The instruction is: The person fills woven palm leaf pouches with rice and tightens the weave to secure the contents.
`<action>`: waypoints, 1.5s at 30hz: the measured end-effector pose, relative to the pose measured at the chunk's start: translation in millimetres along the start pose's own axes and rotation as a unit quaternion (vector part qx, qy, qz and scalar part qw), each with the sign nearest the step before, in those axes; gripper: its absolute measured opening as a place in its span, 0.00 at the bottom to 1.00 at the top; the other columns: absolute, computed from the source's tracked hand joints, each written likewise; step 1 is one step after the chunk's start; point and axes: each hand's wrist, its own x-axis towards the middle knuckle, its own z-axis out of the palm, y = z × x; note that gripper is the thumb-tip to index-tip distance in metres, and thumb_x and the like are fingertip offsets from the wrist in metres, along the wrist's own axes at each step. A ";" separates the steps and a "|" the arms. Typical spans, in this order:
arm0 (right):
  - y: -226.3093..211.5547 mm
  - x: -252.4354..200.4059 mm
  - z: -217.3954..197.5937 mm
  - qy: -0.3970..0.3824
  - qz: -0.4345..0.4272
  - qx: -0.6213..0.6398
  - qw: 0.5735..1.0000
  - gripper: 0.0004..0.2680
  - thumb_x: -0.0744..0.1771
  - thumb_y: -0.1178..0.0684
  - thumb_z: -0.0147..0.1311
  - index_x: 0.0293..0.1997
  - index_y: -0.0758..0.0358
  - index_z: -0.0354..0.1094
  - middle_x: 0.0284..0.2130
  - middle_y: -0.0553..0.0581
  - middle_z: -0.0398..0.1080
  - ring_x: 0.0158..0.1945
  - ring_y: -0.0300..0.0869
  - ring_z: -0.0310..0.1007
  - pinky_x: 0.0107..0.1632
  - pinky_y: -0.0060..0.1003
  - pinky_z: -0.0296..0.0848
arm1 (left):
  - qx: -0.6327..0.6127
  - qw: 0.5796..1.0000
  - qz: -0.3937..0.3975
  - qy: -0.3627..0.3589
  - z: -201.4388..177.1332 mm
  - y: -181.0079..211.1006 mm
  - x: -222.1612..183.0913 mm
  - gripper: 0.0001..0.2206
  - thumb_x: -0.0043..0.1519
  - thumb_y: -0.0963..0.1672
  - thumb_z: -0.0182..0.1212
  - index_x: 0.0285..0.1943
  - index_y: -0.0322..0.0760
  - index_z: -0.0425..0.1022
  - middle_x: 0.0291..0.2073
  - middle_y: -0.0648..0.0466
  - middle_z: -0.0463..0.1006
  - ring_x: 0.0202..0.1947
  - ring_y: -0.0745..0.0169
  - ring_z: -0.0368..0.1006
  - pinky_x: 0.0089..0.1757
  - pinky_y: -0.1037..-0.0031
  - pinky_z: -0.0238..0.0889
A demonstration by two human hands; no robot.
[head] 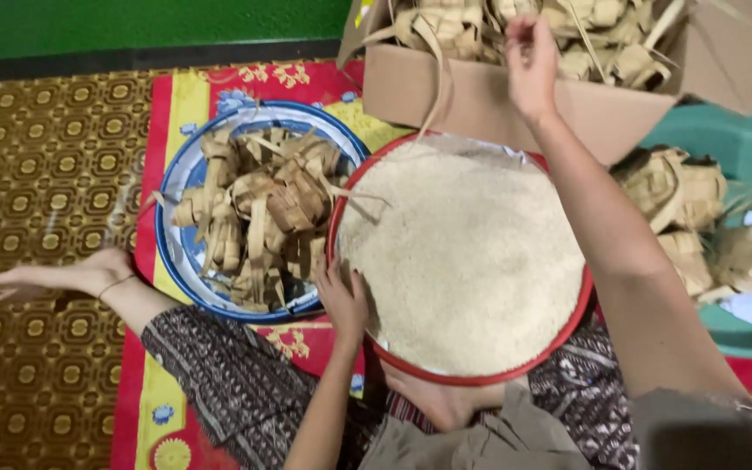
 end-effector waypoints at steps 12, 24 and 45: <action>42.9 107.5 -84.2 -0.345 0.300 -0.243 0.856 0.06 0.70 0.60 0.53 0.49 0.65 0.77 0.36 0.62 0.77 0.37 0.45 0.76 0.45 0.41 0.73 | 0.055 0.995 -0.069 -0.040 10.1 -11.0 3.1 0.16 0.64 0.46 0.56 0.57 0.33 0.70 0.71 0.42 0.57 0.72 0.39 0.50 0.63 0.48 0.52; 19.3 107.8 -125.7 -0.392 0.323 -0.249 0.824 0.11 0.71 0.57 0.52 0.36 0.80 0.74 0.17 0.59 0.60 0.16 0.43 0.48 0.14 0.39 0.50 | 0.054 0.998 -0.019 -0.018 10.6 -12.5 2.7 0.14 0.64 0.45 0.56 0.55 0.32 0.71 0.70 0.42 0.57 0.69 0.40 0.55 0.62 0.51 0.52; 21.0 61.8 -39.8 -0.132 0.026 -0.257 0.957 0.16 0.66 0.61 0.67 0.54 0.82 0.66 0.42 0.77 0.72 0.38 0.63 0.74 0.42 0.50 0.74 | 0.026 0.999 -0.037 -0.016 10.5 -10.5 0.8 0.11 0.63 0.45 0.58 0.51 0.36 0.72 0.70 0.41 0.58 0.70 0.39 0.54 0.62 0.49 0.50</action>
